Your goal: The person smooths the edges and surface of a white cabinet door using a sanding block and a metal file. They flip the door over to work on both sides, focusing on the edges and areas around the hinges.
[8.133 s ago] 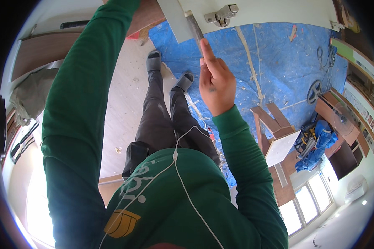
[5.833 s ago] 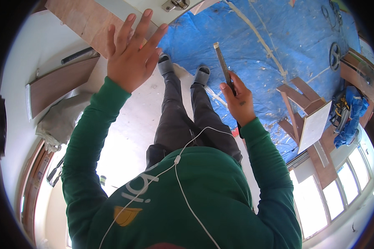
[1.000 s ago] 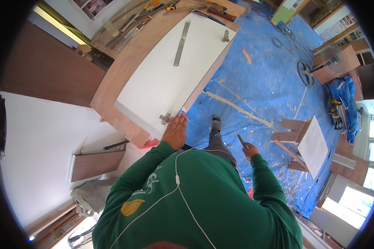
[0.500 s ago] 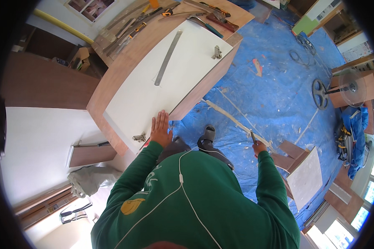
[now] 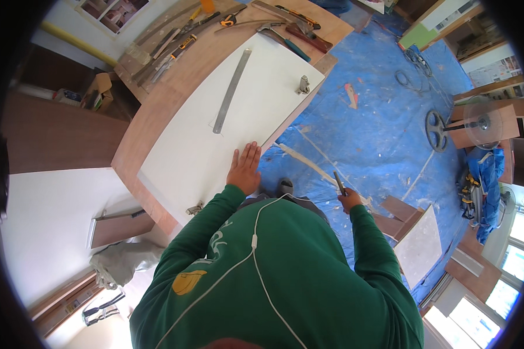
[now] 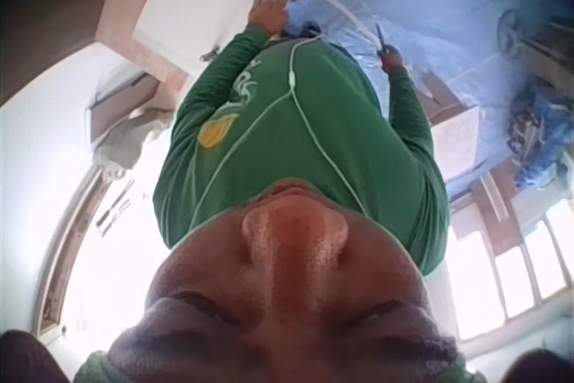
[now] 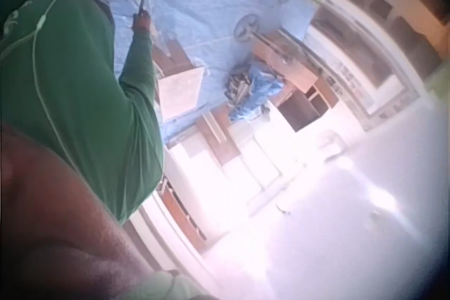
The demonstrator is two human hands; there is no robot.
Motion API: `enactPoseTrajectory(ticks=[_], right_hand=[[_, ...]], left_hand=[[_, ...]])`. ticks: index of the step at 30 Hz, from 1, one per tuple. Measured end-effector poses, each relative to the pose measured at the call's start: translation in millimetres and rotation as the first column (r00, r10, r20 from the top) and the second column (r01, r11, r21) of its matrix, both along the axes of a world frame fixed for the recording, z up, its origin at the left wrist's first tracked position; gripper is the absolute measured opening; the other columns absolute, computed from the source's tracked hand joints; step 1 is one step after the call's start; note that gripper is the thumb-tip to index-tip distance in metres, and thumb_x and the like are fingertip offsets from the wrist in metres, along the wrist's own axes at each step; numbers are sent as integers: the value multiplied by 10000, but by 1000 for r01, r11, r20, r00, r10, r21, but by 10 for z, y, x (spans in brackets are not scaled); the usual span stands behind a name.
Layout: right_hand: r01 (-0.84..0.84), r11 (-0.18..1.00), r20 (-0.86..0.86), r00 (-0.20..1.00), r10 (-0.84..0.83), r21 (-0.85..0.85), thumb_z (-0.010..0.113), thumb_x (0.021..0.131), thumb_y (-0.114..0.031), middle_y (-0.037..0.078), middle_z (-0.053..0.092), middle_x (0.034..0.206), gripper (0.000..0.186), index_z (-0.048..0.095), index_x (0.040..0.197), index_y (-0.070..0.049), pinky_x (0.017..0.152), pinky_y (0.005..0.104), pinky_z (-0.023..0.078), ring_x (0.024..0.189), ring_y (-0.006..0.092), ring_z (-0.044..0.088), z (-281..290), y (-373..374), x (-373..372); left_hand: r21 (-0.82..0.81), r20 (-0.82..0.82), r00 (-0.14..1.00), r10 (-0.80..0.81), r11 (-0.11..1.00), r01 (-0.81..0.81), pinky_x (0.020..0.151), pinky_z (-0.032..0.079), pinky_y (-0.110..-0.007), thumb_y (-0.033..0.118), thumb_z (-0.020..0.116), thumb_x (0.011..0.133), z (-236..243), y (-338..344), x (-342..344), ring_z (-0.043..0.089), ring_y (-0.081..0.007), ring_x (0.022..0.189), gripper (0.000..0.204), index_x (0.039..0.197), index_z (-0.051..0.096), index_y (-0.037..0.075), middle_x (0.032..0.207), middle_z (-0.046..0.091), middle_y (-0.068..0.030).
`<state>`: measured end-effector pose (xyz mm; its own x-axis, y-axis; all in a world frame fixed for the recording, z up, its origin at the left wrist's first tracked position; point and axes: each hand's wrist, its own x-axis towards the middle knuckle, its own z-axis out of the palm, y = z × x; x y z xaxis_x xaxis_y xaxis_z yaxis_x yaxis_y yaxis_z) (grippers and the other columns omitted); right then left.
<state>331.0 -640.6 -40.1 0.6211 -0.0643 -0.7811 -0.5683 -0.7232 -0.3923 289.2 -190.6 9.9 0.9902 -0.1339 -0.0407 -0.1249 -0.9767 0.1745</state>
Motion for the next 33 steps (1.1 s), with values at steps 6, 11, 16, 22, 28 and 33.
enactPoseTrajectory(ticks=[6, 11, 16, 22, 28, 33], right_hand=[[170, 981, 190, 964, -185, 90, 704, 977, -251, 65, 598, 679, 542, 573, 1484, -115, 425, 351, 463, 468, 161, 575, 266, 286, 436], [157, 965, 380, 896, -229, 209, 684, 1011, -263, 17, 549, 678, 551, 548, 1532, -146, 438, 331, 446, 475, 132, 526, 227, 542, 1129], [-116, 986, 654, 757, 9, 121, 713, 968, -228, 108, 657, 881, 497, 597, 1427, -78, 721, 367, 522, 759, 212, 643, 335, 920, 2404], [-558, 827, 902, 322, 286, -63, 692, 947, -170, 220, 686, 1093, 440, 600, 1355, -33, 843, 469, 547, 973, 395, 686, 791, 1586, 4029], [-648, 676, 826, 127, 549, -350, 650, 961, -168, 268, 665, 1178, 469, 579, 1404, -31, 905, 543, 544, 1077, 460, 658, 729, 2494, 5016], [-731, 523, 666, 127, 735, -438, 622, 919, -87, 270, 678, 1141, 465, 580, 1379, -37, 899, 560, 560, 1054, 455, 677, 583, 3228, 5315]], left_hand=[[-70, -21, 999, -33, 997, 31, 1311, 125, -539, 291, 632, 896, 39, 139, -208, 200, -261, 1619, 873, 1657, 268, 64, 1740, 240, -113], [-91, -149, 988, -26, 996, 13, 1306, 130, -551, 244, 576, 946, 121, 357, -541, 244, -244, 1607, 742, 1631, 349, 74, 1714, 318, -93], [86, -76, 997, 12, 996, -5, 1303, 130, -573, 246, 539, 966, -52, 483, -988, 235, -257, 1611, 702, 1622, 368, 64, 1720, 307, -104], [77, -151, 948, 279, 960, -270, 1301, 108, -603, 282, 585, 931, -57, 13, -946, 203, -311, 1619, 771, 1621, 354, 26, 1723, 275, -168], [31, -160, 844, 512, 857, -514, 1299, 98, -610, 274, 652, 890, -49, -585, -352, 198, -321, 1619, 844, 1629, 328, 25, 1721, 266, -185], [-40, -145, 749, 647, 752, -658, 1301, 97, -602, 249, 680, 886, 10, -892, 15, 211, -301, 1617, 849, 1638, 328, 69, 1723, 277, -154]])
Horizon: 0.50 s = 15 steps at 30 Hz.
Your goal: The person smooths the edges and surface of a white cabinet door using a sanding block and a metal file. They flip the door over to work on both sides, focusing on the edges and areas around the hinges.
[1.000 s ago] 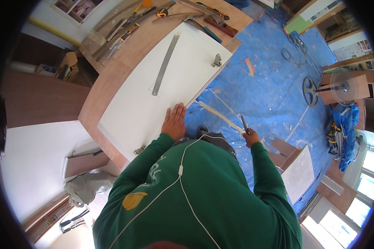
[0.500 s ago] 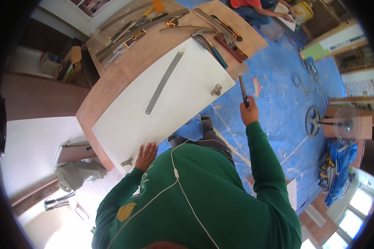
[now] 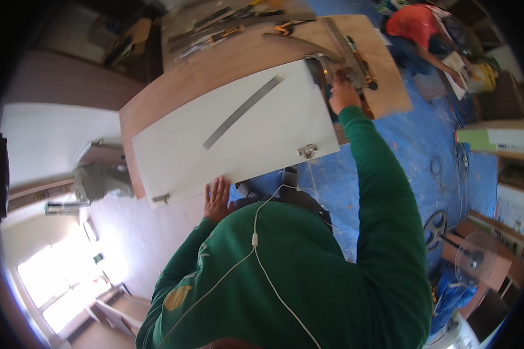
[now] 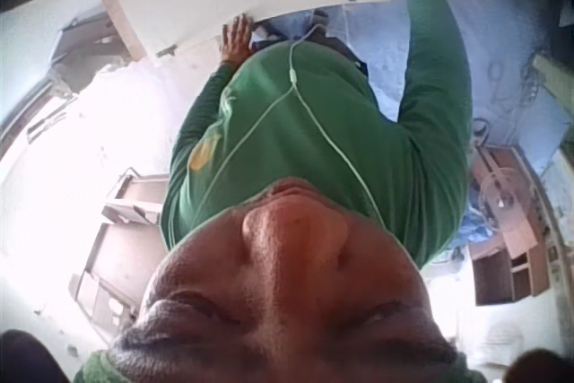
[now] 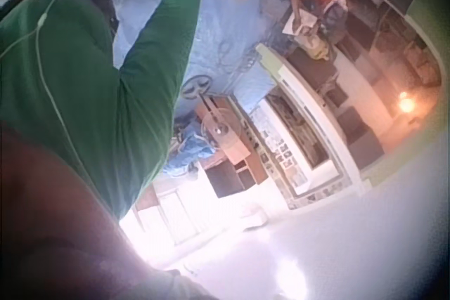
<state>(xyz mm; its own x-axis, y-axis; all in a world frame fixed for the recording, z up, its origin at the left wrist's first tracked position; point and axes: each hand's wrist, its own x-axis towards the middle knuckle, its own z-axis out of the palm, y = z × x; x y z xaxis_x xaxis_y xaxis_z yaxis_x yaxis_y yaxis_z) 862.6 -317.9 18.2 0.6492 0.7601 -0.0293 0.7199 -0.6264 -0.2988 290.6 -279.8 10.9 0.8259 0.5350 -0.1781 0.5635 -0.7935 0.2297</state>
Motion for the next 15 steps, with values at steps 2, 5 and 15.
enactPoseTrajectory(ticks=[2, 5, 15], right_hand=[[-78, 995, 65, 995, 74, 67, 642, 871, -55, 274, 690, 1111, 436, 584, 1296, 18, 891, 553, 569, 1026, 458, 688, -145, 48, 217], [-128, 978, 200, 967, 160, -164, 651, 860, -55, 281, 687, 1178, 382, 655, 1238, 3, 941, 533, 566, 1083, 443, 679, -169, 175, 403], [-134, 980, 227, 960, 165, -145, 556, 1014, -228, 268, 594, 1400, 469, 579, 1458, -76, 1052, 502, 525, 1253, 433, 607, 60, 453, 208]], left_hand=[[6, 1, 1000, 3, 1000, -3, 1305, 130, -576, 219, 634, 913, -4, -98, 224, 239, -262, 1611, 778, 1633, 359, 112, 1717, 307, -120], [38, 93, 996, 7, 999, -10, 1307, 159, -551, 174, 587, 932, 27, -184, 379, 261, -230, 1603, 723, 1624, 382, 128, 1708, 339, -82], [150, 30, 977, 209, 966, -211, 1308, 164, -538, 184, 628, 908, -48, -389, -68, 250, -247, 1605, 760, 1623, 381, 107, 1731, 286, -87]])
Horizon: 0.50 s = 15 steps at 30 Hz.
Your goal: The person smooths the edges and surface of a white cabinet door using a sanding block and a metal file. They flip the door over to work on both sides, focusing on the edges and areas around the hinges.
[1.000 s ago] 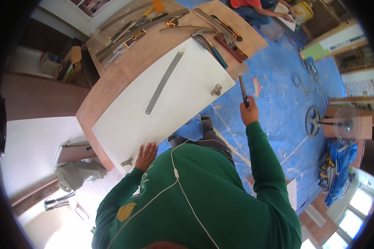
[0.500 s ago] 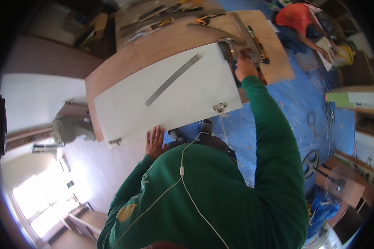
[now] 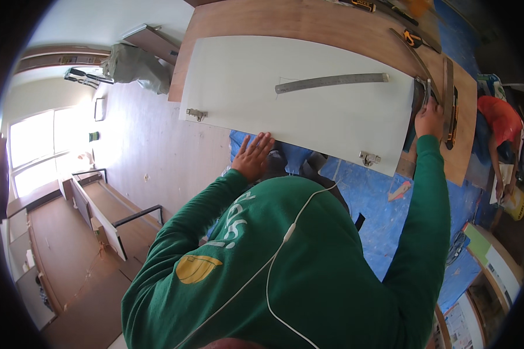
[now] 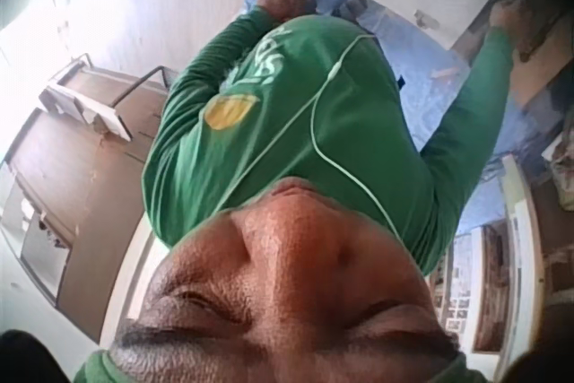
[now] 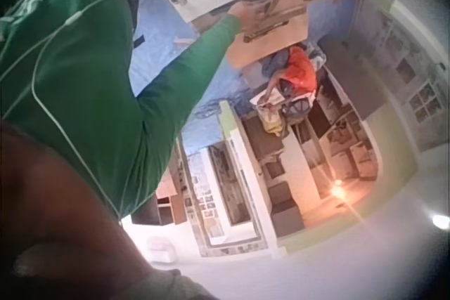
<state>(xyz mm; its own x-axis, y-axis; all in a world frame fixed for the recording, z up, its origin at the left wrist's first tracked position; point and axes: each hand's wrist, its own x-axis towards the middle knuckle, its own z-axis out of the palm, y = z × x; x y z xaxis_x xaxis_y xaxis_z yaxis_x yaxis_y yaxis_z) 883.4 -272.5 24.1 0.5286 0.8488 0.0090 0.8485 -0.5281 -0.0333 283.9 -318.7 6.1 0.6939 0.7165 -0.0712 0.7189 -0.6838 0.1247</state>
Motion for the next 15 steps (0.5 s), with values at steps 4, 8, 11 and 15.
enactPoseTrajectory(ticks=[4, 8, 11, 15], right_hand=[[-52, 996, -112, 992, 59, 68, 601, 1010, -344, 262, 602, 1397, 529, 564, 1485, -116, 1062, 512, 513, 1276, 443, 597, 45, 219, -171], [5, 999, -122, 993, 1, 54, 618, 991, -385, 240, 627, 1394, 548, 591, 1461, -104, 1065, 515, 507, 1280, 451, 597, -166, 384, -82], [30, 999, -79, 996, -31, -16, 580, 981, -312, 243, 651, 1376, 515, 608, 1438, -75, 1072, 506, 503, 1272, 443, 611, -185, 448, -9], [107, 994, -99, 989, -108, -11, 535, 926, -239, 269, 661, 1329, 507, 644, 1374, -28, 1044, 509, 521, 1202, 439, 654, -146, 340, 91]], left_hand=[[-99, 45, 984, 171, 981, -166, 1316, 133, -525, 155, 575, 932, 97, 6, -112, 228, -229, 1614, 763, 1653, 326, 123, 1737, 280, -65], [-81, -32, 963, 269, 959, -271, 1311, 107, -551, 203, 657, 889, 61, 85, -297, 185, -287, 1623, 877, 1664, 267, 79, 1746, 227, -129], [-71, -50, 937, 347, 934, -350, 1308, 92, -561, 210, 672, 882, 59, 125, -483, 156, -308, 1630, 930, 1677, 211, 71, 1753, 193, -145], [-62, -82, 893, 442, 893, -447, 1312, 29, -557, 246, 652, 897, 109, 247, -749, 115, -271, 1640, 940, 1691, 174, 94, 1771, 151, -107]])
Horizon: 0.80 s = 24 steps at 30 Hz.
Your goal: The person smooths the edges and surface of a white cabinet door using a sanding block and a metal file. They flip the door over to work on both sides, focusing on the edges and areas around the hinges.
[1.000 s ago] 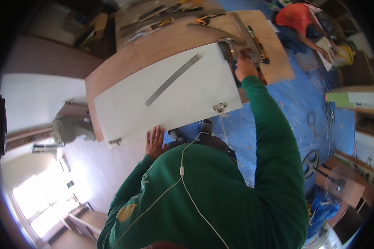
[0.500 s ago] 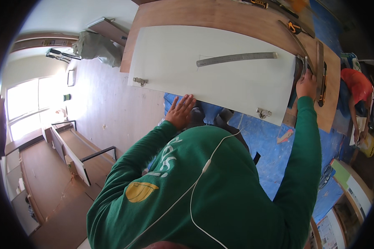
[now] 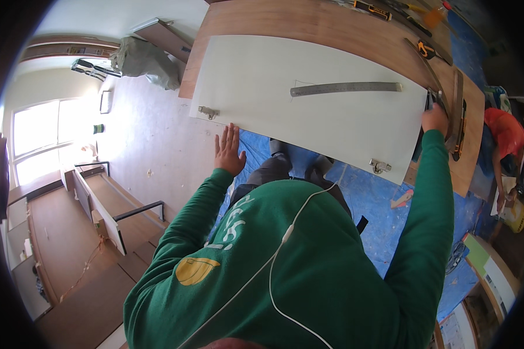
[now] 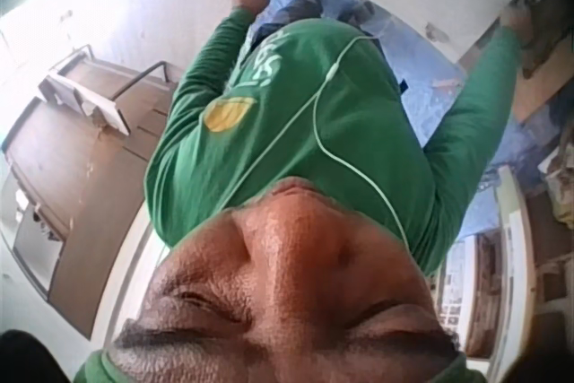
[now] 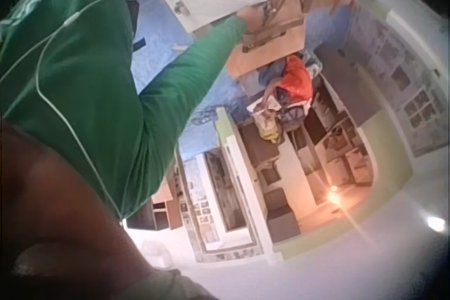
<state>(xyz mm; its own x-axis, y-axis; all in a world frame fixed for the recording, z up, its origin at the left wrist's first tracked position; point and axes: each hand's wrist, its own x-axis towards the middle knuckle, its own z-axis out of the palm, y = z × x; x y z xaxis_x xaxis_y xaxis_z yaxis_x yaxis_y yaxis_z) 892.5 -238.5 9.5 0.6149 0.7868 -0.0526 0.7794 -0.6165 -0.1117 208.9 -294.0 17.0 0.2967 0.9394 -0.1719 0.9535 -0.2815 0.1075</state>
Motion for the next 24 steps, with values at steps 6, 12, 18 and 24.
enactPoseTrajectory(ticks=[6, 12, 18, 24], right_hand=[[435, 816, -547, 818, -180, 381, 596, 948, -206, 170, 738, 1109, 510, 592, 1417, -5, 711, 402, 571, 856, 301, 714, 288, -423, 184], [625, 577, -747, 664, -38, 526, 588, 953, -125, 133, 708, 992, 384, 616, 1314, 1, 555, 310, 474, 696, 183, 626, 833, -1327, -922], [905, 315, -959, 268, 95, 285, 579, 939, -109, 166, 718, 1173, 319, 598, 1251, -44, 720, 341, 571, 878, 238, 691, 1041, -2333, -2668], [969, 195, -962, 100, 255, 152, 510, 919, -60, 227, 672, 1286, 497, 521, 1413, -8, 919, 465, 613, 1070, 363, 706, 1293, -1990, -4394]], left_hand=[[1, 33, 999, 15, 1000, -15, 1310, 28, -559, 249, 659, 891, -25, 253, -488, 102, -285, 1641, 949, 1689, 172, 82, 1770, 152, -113], [14, 98, 989, -109, 994, 108, 1302, 19, -586, 259, 660, 892, -80, 574, -1191, 122, -309, 1636, 934, 1680, 196, 69, 1763, 175, -125], [20, 134, 915, -380, 924, 381, 1279, 62, -650, 287, 672, 875, -211, 1026, -1833, 191, -347, 1616, 854, 1642, 346, 99, 1725, 295, -119], [-6, 155, 768, -622, 777, 630, 1284, 82, -642, 260, 675, 868, -101, 1539, -2255, 207, -294, 1618, 805, 1619, 413, 135, 1719, 327, -71]])
